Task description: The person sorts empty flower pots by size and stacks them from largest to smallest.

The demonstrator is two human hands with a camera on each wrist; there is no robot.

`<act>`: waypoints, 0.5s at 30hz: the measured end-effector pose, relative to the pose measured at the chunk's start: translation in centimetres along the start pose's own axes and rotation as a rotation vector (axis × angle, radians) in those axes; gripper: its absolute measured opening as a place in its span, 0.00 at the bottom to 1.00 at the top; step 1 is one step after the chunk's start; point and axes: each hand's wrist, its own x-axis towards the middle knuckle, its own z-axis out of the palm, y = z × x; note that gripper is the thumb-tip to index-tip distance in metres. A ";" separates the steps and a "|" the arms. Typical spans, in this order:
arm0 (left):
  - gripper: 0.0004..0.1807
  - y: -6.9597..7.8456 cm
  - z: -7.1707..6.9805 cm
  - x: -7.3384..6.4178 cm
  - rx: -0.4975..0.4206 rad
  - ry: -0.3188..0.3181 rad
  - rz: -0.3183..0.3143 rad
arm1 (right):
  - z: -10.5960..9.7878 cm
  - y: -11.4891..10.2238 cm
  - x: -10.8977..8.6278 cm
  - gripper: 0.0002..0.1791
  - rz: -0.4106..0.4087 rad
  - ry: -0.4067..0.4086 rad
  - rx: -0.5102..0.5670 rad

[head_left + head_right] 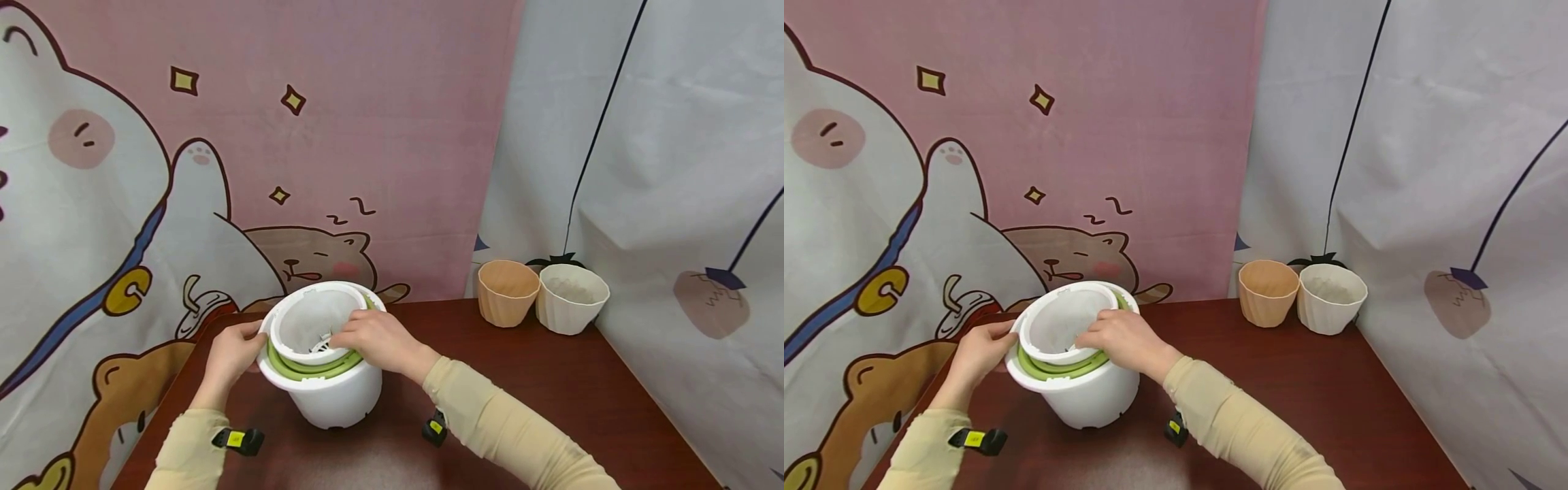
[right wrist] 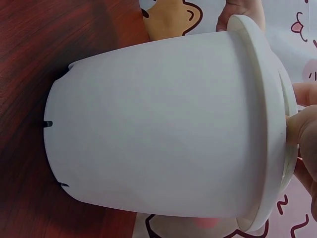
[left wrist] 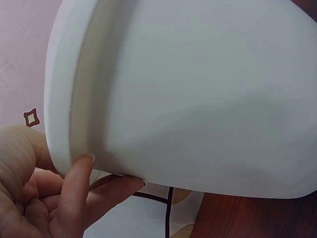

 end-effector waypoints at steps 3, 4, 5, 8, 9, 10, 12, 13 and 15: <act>0.26 0.0 0.0 0.0 -0.003 0.002 0.001 | 0.1 0.0 0.0 0.16 -0.001 0.002 0.002; 0.26 0.0 0.0 0.0 -0.003 0.003 0.001 | 0.2 0.0 -0.1 0.17 -0.002 0.003 0.002; 0.26 0.0 0.0 0.0 -0.004 0.002 -0.001 | 0.2 0.0 -0.1 0.17 -0.002 0.003 0.004; 0.26 0.0 0.0 0.0 -0.006 -0.004 -0.005 | 0.2 0.0 -0.1 0.16 -0.004 -0.004 0.000; 0.26 0.0 0.0 0.0 -0.005 -0.005 -0.006 | 0.1 0.0 -0.2 0.16 -0.004 -0.010 -0.006; 0.26 0.0 0.1 0.0 -0.005 -0.005 -0.006 | 0.1 -0.1 -0.2 0.16 -0.003 -0.017 -0.013; 0.26 0.0 0.1 0.0 -0.003 -0.003 -0.006 | -0.1 -0.1 -0.3 0.16 -0.002 -0.026 -0.016; 0.26 0.0 0.0 0.0 -0.002 -0.001 -0.005 | -0.2 -0.1 -0.3 0.15 0.000 -0.028 -0.013; 0.26 0.0 0.0 0.0 0.002 0.005 -0.001 | -0.4 -0.1 -0.4 0.14 0.007 -0.024 0.014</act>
